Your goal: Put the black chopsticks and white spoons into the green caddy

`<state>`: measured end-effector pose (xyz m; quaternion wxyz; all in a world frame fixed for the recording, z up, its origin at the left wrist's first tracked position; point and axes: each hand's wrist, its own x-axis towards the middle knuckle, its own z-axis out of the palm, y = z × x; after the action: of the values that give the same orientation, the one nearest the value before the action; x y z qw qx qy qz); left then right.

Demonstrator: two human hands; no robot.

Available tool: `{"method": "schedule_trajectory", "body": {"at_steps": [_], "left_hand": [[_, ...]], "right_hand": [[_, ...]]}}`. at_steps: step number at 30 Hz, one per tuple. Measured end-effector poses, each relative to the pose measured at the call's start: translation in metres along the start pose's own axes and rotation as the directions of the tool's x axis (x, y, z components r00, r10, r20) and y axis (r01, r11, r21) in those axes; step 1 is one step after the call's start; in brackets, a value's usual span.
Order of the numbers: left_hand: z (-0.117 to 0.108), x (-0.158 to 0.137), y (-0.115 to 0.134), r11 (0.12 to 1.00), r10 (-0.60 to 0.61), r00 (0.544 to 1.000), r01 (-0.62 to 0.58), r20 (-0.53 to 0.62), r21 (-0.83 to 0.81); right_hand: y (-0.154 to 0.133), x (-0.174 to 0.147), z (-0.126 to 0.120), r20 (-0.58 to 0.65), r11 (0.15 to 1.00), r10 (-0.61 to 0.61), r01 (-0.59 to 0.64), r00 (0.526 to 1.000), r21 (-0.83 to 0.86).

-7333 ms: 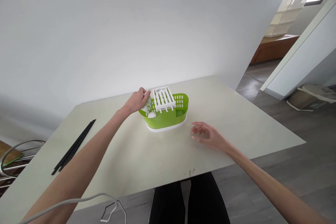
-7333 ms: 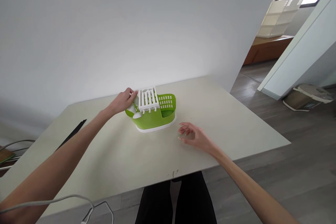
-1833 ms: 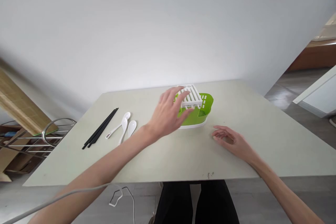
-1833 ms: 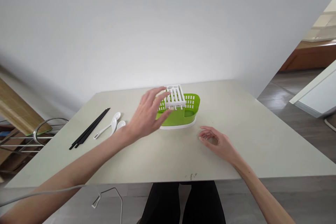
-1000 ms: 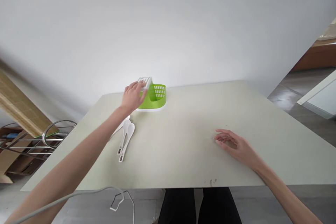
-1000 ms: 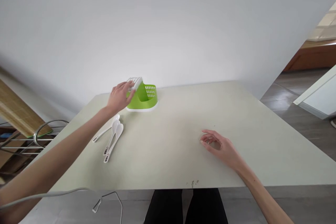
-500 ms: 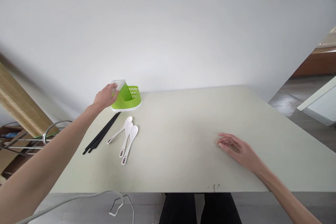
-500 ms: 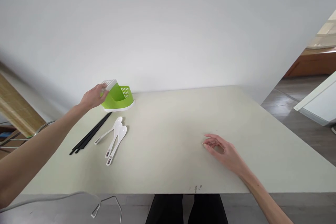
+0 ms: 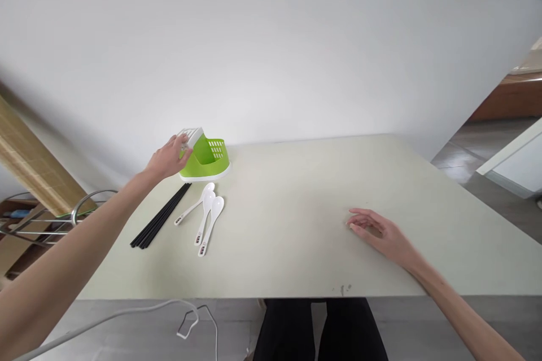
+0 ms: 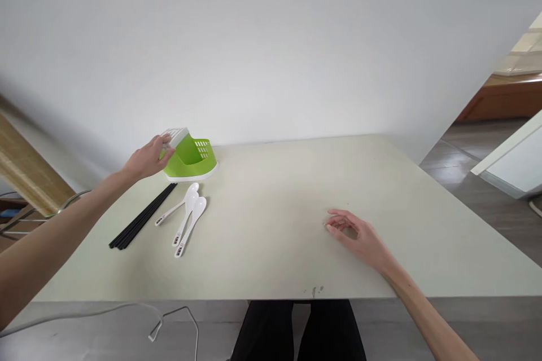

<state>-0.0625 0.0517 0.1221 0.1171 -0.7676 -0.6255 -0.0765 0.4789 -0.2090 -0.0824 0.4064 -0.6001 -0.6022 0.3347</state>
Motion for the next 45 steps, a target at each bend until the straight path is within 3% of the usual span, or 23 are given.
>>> {"method": "schedule_trajectory", "body": {"at_steps": [5,8,12,15,18,20,24,27,32,45], "left_hand": [[0.006,0.017,0.014,0.99,0.134,0.99,-0.135,-0.032,-0.042],[0.005,0.002,0.049,0.962,0.254,0.952,-0.267,-0.169,-0.061],[0.018,-0.062,0.122,0.864,0.379,0.886,-0.442,-0.266,-0.24],[0.041,-0.124,0.17,0.752,0.505,0.846,-0.529,-0.171,-0.394],[0.066,-0.171,0.195,0.654,0.623,0.778,-0.576,-0.083,-0.49],[0.08,-0.188,0.2,0.65,0.642,0.766,-0.567,-0.033,-0.506],[0.097,-0.203,0.199,0.76,0.518,0.855,-0.471,-0.021,-0.448],[0.103,-0.207,0.199,0.797,0.482,0.876,-0.454,-0.034,-0.398],[0.101,-0.208,0.203,0.803,0.475,0.879,-0.454,-0.044,-0.386],[0.102,-0.208,0.203,0.803,0.436,0.899,-0.414,-0.053,-0.428]], "right_hand": [[-0.002,0.001,-0.001,-0.003,1.0,-0.013,0.013,1.0,0.012],[-0.007,0.002,-0.002,-0.005,0.999,-0.022,0.022,1.0,0.025],[-0.017,0.001,0.002,-0.035,0.998,0.002,0.0,0.999,0.059],[-0.026,-0.005,0.009,-0.074,1.0,0.006,-0.006,0.997,0.004],[-0.033,-0.016,0.019,-0.047,0.991,-0.012,0.005,0.999,-0.134],[-0.037,-0.024,0.026,-0.012,0.974,-0.014,0.011,1.0,-0.227],[-0.039,-0.033,0.04,0.024,0.915,-0.021,0.029,0.999,-0.403],[-0.034,-0.033,0.049,0.017,0.874,-0.034,0.038,0.999,-0.485],[-0.026,-0.031,0.054,-0.004,0.853,-0.098,0.082,0.995,-0.515],[-0.024,-0.032,0.052,-0.025,0.861,-0.078,0.055,0.997,-0.506]]}}
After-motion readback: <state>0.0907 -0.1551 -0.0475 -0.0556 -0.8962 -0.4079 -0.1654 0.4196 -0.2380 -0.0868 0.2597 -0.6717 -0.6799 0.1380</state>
